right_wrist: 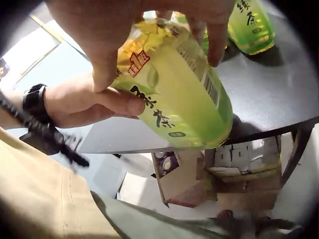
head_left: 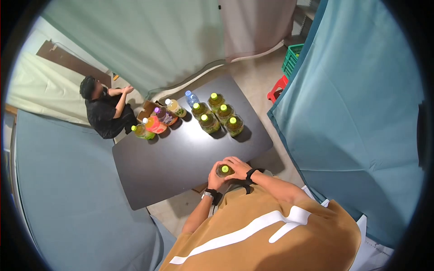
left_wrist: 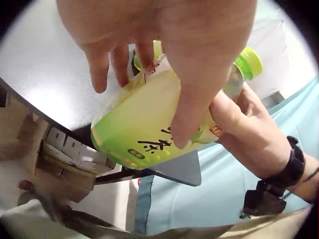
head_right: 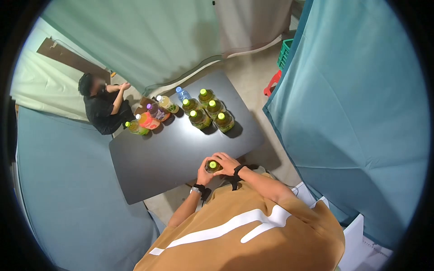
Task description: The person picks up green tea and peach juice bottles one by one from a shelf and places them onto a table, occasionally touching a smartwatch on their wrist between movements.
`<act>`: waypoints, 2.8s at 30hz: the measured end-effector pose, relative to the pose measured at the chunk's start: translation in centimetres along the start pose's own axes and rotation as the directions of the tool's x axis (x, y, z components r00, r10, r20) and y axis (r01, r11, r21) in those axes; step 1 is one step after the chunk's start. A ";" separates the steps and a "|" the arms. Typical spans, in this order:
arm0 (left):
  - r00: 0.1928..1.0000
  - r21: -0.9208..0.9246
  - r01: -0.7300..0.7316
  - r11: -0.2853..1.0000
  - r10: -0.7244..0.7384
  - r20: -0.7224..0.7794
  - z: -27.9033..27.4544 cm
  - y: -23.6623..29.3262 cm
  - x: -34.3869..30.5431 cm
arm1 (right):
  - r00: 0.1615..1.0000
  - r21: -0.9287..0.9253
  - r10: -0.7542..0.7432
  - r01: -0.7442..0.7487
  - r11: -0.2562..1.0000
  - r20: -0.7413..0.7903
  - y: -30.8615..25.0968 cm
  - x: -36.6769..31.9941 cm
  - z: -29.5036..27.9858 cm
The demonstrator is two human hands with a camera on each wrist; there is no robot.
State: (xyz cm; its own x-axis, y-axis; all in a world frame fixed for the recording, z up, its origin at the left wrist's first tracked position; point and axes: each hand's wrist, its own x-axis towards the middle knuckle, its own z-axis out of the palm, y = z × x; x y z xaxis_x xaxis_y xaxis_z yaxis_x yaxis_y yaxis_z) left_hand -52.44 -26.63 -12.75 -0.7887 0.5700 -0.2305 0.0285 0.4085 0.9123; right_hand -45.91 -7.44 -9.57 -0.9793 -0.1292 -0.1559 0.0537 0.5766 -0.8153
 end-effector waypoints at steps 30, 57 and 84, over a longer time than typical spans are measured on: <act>0.989 -0.223 -0.050 0.974 0.079 0.121 -4.7 -0.2 18.7 | 0.839 0.096 0.356 -0.349 0.932 -0.412 9.5 10.7 -12.1; 0.909 -0.148 0.344 0.927 -0.368 -0.197 -0.3 -3.4 9.6 | 0.874 0.167 0.486 -0.479 0.862 0.000 13.2 3.7 -6.4; 0.364 -0.826 0.190 0.531 -0.819 -0.443 14.6 -3.8 -28.1 | 0.452 0.039 -0.182 0.307 0.951 0.873 -0.6 4.8 9.9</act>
State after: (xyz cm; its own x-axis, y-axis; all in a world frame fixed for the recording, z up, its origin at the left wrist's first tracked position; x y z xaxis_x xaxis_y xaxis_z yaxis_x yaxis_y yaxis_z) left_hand -21.43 -33.80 -14.68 -0.5829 -0.4430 -0.6812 -0.6417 -0.2633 0.7204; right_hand -48.70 -16.45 -15.35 -0.2816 -0.8678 -0.4094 -0.2418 0.4771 -0.8449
